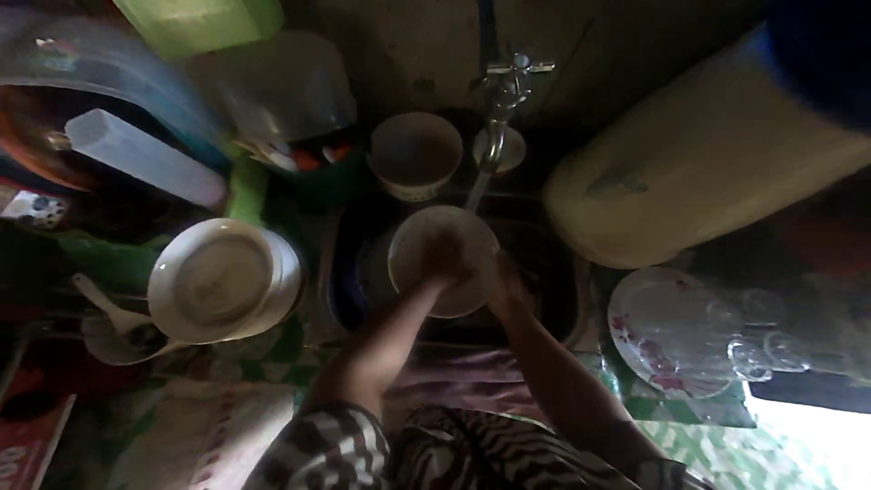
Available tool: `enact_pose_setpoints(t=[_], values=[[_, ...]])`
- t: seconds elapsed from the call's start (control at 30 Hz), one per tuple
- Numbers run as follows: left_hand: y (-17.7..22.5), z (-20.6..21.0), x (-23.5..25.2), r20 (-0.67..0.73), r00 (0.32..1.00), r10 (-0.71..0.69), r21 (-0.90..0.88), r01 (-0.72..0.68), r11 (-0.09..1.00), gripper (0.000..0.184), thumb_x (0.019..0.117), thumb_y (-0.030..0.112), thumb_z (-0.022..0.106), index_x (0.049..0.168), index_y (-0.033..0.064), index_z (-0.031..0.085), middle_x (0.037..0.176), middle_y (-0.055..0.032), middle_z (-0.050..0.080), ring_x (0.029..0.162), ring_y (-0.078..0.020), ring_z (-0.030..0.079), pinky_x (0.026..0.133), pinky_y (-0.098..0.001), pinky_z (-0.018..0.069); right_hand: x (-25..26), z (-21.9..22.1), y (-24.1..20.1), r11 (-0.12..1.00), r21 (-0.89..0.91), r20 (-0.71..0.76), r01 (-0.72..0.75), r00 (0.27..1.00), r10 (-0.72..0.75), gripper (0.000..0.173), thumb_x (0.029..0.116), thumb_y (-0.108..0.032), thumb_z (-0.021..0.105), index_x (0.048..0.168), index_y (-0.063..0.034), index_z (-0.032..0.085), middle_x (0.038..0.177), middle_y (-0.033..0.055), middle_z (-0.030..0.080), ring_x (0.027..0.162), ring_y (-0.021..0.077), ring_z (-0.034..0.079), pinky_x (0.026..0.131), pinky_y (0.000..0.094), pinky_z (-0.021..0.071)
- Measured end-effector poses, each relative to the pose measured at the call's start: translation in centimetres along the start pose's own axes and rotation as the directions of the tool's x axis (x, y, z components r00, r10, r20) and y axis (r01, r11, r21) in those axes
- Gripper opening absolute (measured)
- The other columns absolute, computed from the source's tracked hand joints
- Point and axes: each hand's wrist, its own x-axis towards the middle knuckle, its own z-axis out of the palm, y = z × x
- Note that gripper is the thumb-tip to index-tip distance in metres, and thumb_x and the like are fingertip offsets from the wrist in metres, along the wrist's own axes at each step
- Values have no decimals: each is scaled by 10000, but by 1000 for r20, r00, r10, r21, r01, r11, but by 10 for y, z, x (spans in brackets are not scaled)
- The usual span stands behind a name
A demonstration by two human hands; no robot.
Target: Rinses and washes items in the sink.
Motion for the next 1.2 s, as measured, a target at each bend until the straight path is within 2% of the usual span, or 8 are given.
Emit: enact_pose_setpoints(t=[0.17,0.3,0.43,0.6,0.73,0.87,1.0,1.2], values=[[4,4,-52,142,897,419,41,-429,902,521,1025,389,590,1468,119,545,1534,-134,501,1461,-326,409,1218,-601,258,11,2,-6,997,80,44,20,999,-23,482,1094,-412,446,1461,-112,525,1397,165,594,1258,278,585,1046,518,492],[8,2,-87,136,972,192,36,-198,980,447,1024,82,523,1471,55,521,1584,-176,428,1491,-365,358,1211,-567,303,17,-2,-32,992,-102,157,77,986,-61,487,1052,-441,544,1429,-132,548,1341,170,627,1195,319,623,987,560,523],[29,-39,-101,159,985,64,-104,-47,993,469,1119,248,395,1569,118,418,1551,-159,484,1401,-343,501,1126,-532,428,19,2,-93,896,-371,350,243,931,-107,407,1092,-238,495,1419,-2,557,1387,244,592,1294,365,565,1100,537,433],[36,-88,-98,5,985,-175,-657,135,742,398,1089,287,512,1329,-20,595,1167,-221,670,1062,-296,656,962,-475,521,28,29,-124,990,-101,273,94,960,-63,410,1072,-294,538,1354,3,564,1253,195,622,1083,263,619,933,446,529],[39,-107,-93,-140,963,-231,-653,85,752,436,1123,285,420,1398,-27,552,1322,-266,617,1204,-366,611,1041,-511,478,4,47,-147,908,-345,238,238,958,-161,461,1084,-278,508,1436,20,515,1378,270,583,1274,382,576,1089,516,454],[52,-122,-78,-159,878,-451,-635,259,728,515,1139,331,323,1370,-49,585,1336,-281,620,1288,-397,578,1105,-551,420,-33,66,-130,671,-445,229,593,800,-555,505,1066,-198,509,1542,-47,434,1526,203,497,1384,369,509,1127,549,430],[45,-86,-72,-209,759,-617,-928,46,370,477,1109,414,413,1253,20,638,1104,-185,658,987,-267,631,867,-471,536,-56,60,-46,601,-279,107,749,646,-755,468,1035,-339,525,1461,-156,586,1600,115,433,1493,317,380,1201,565,338],[23,-63,-84,-209,712,-671,-978,-158,137,465,1119,385,388,1338,34,601,1252,-171,663,1144,-256,656,967,-490,558,-33,22,1,925,57,85,375,922,-378,528,1114,-276,338,1578,-25,364,1658,179,301,1540,286,284,1267,433,232]])
